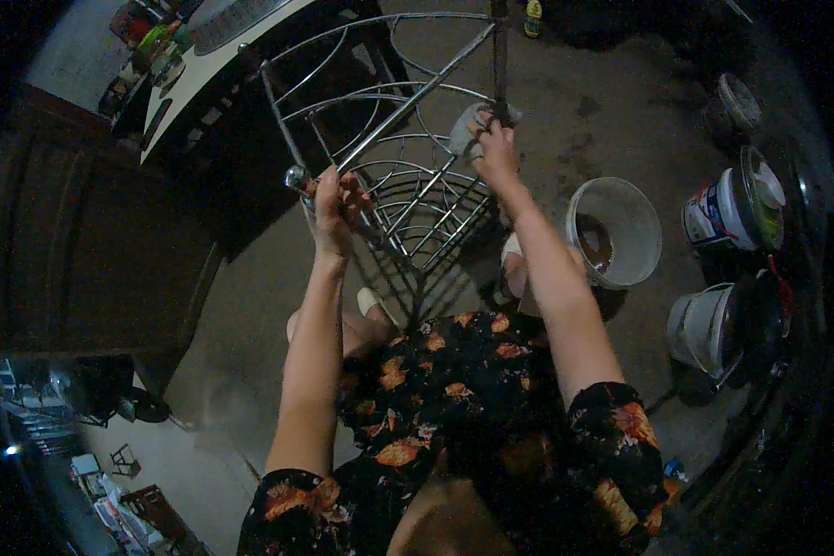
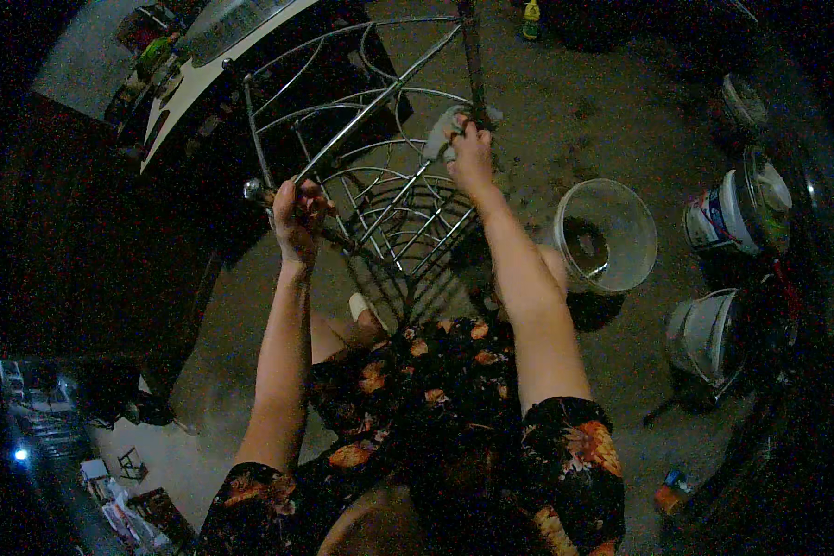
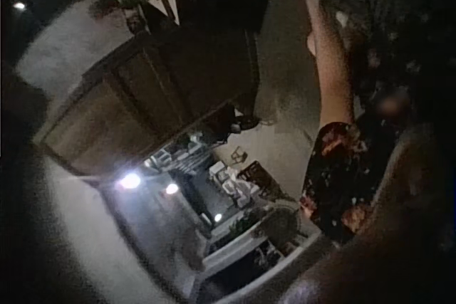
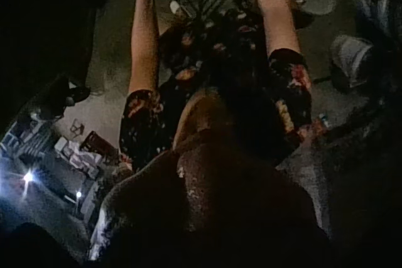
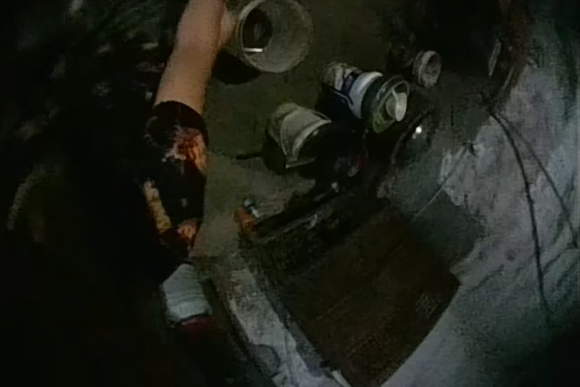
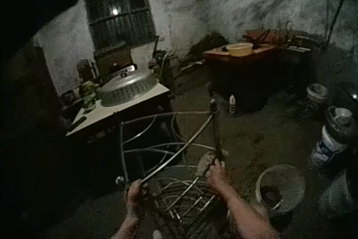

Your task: The person wipes down a metal rack with a cloth, dipping the cloth into a bucket of water and wringing it out.

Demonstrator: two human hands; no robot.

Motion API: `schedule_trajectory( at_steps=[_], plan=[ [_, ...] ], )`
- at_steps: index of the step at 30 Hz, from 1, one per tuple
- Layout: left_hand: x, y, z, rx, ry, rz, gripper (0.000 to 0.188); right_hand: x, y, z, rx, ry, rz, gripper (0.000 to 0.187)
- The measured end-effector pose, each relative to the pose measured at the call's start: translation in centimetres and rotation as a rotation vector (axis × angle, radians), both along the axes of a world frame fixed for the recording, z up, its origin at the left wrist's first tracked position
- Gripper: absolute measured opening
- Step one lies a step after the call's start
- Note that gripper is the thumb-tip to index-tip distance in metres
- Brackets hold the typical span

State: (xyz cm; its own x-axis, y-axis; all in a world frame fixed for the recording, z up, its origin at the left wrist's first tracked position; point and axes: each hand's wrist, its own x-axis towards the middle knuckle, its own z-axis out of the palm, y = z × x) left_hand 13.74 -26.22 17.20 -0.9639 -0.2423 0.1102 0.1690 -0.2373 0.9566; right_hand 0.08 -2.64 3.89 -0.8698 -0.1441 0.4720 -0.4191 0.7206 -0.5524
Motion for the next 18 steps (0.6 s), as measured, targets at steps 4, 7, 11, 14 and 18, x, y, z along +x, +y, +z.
schedule_trajectory(
  at_steps=[4, 7, 11, 14, 18],
  plan=[
    [1.1, -0.1, 0.0, -0.003, -0.058, 0.024, 0.031, 7.9, -5.1, 1.3, -0.015, -0.048, 0.129, 0.057],
    [0.2, -0.3, -0.8, 0.069, 0.047, 0.074, 0.030, 13.7, -9.1, 0.6, -0.062, -0.237, 0.348, 0.056],
    [1.1, -0.6, -0.8, 0.111, 0.003, 0.137, 0.029, 15.6, -9.6, 2.4, -0.341, -0.299, 0.452, 0.051],
    [1.1, -0.3, 0.4, 0.012, -0.038, 0.055, 0.030, 9.5, -6.1, 1.5, -0.688, -0.566, 0.540, 0.043],
    [0.6, 0.7, 0.7, 0.012, 0.022, 0.061, 0.037, 0.3, -0.6, 3.1, -0.694, -0.094, 0.182, 0.040]
  ],
)
